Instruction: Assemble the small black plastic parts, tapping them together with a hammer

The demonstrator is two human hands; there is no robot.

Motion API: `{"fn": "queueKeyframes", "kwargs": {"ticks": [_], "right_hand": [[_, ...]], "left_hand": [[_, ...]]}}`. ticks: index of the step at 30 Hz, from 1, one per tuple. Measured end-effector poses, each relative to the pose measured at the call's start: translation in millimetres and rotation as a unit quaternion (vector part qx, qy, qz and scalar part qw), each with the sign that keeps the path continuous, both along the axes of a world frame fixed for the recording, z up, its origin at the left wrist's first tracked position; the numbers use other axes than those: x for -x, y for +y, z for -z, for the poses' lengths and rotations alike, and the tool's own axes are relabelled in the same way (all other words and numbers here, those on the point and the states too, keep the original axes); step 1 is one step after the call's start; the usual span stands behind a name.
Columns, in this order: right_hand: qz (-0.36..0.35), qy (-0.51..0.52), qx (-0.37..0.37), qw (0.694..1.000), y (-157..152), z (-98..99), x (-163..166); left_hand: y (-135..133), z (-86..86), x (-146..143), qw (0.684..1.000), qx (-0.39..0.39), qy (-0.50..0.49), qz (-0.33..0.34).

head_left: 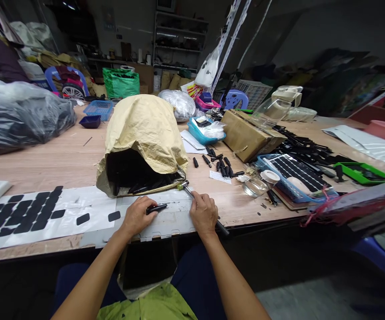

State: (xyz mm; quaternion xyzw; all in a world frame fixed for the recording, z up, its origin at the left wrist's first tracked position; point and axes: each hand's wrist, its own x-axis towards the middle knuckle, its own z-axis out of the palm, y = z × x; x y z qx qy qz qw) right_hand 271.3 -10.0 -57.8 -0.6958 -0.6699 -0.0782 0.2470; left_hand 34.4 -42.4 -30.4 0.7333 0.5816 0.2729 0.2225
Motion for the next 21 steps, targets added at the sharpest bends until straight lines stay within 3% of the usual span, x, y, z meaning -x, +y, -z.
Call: {"fn": "queueKeyframes", "kwargs": {"ticks": [14,18,21], "right_hand": [[-0.003,0.022,0.031,0.999,1.4,-1.1,-4.6],[0.005,0.097,0.033,0.995,-9.2,-5.0,-8.0],[-0.034,0.190,0.023,0.981,-28.2,-10.0,-4.0]], "left_hand": [[5.0,12.1,13.8,0.996,0.000,-0.088,0.015],[6.4,13.9,13.1,0.996,-0.001,-0.091,0.013],[7.4,16.1,12.8,0.995,-0.006,-0.095,0.011]]}}
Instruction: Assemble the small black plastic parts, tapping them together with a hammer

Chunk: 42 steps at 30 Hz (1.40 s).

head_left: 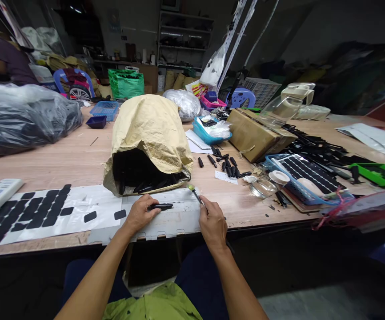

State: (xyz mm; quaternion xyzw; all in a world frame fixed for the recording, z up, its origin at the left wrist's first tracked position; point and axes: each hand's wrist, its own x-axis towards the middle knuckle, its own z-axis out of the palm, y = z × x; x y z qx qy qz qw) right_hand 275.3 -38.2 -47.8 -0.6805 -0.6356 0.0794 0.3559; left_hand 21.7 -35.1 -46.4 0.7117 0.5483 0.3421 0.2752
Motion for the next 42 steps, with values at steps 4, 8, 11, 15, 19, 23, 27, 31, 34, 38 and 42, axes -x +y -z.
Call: {"fn": "queueKeyframes", "kwargs": {"ticks": [4,8,11,15,19,23,27,31,34,38,42], "right_hand": [[-0.109,0.102,-0.024,0.988,-27.2,-6.3,15.8],[-0.176,0.117,-0.011,0.977,-42.6,-11.7,32.5],[-0.182,0.094,-0.012,0.979,-46.3,-14.9,39.5],[-0.182,0.053,-0.025,0.982,-47.0,-14.0,41.9],[-0.176,0.010,-0.011,0.984,-46.2,-10.9,41.5],[-0.176,0.014,-0.018,0.984,-45.9,-14.1,44.1],[-0.197,0.019,-0.030,0.980,-47.0,-16.4,51.2],[-0.208,0.012,-0.009,0.978,-47.8,-14.3,55.5],[-0.194,0.017,-0.001,0.981,-43.5,-15.2,50.6],[-0.129,-0.005,-0.028,0.991,-25.5,-15.2,30.0],[-0.032,-0.084,-0.031,0.996,0.0,-5.1,3.2]], "left_hand": [[0.1,1.6,-0.1,1.000,-0.009,0.002,-0.003],[-0.9,0.7,-0.3,1.000,-0.019,0.007,0.002],[-0.9,1.2,-0.3,1.000,-0.023,0.011,0.005],[-0.5,2.9,-0.5,0.999,-0.033,0.011,0.005],[-0.5,3.0,-1.0,1.000,-0.025,0.010,0.002],[-0.1,3.1,-1.4,1.000,-0.020,0.010,0.001],[0.1,1.0,-1.9,1.000,-0.019,0.011,0.000],[-0.2,-2.3,-2.5,1.000,-0.008,0.019,0.001],[0.0,-2.9,-2.9,1.000,-0.002,0.009,-0.006],[0.4,-2.0,-3.5,1.000,0.002,0.015,-0.018],[0.6,0.1,-3.4,0.999,0.000,0.033,-0.022]]}}
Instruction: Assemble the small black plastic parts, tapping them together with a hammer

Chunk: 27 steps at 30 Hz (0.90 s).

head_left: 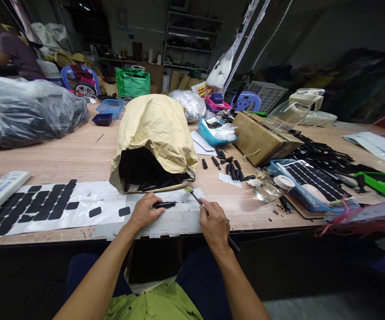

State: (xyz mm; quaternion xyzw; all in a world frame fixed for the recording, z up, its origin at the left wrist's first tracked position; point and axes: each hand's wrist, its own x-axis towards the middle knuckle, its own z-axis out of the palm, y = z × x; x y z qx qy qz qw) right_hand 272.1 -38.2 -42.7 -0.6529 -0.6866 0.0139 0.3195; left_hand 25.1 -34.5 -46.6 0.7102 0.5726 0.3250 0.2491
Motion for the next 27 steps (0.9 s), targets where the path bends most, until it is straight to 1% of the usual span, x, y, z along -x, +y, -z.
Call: {"fn": "queueKeyframes", "kwargs": {"ticks": [4,10,24,27], "right_hand": [[0.051,-0.050,0.011,0.997,16.4,12.3,-13.0],[0.090,-0.059,-0.006,0.994,17.4,18.7,-7.1],[0.098,-0.080,-0.016,0.992,16.8,20.8,-5.9],[0.099,-0.083,-0.012,0.992,16.9,20.3,-5.6]], "left_hand": [[-0.4,0.4,0.1,1.000,0.006,-0.002,0.001],[-1.2,-2.4,0.1,1.000,0.008,0.001,0.003],[-0.4,1.8,1.8,1.000,0.008,-0.008,0.005],[-1.4,-3.2,2.0,0.999,0.002,-0.031,0.013]]}}
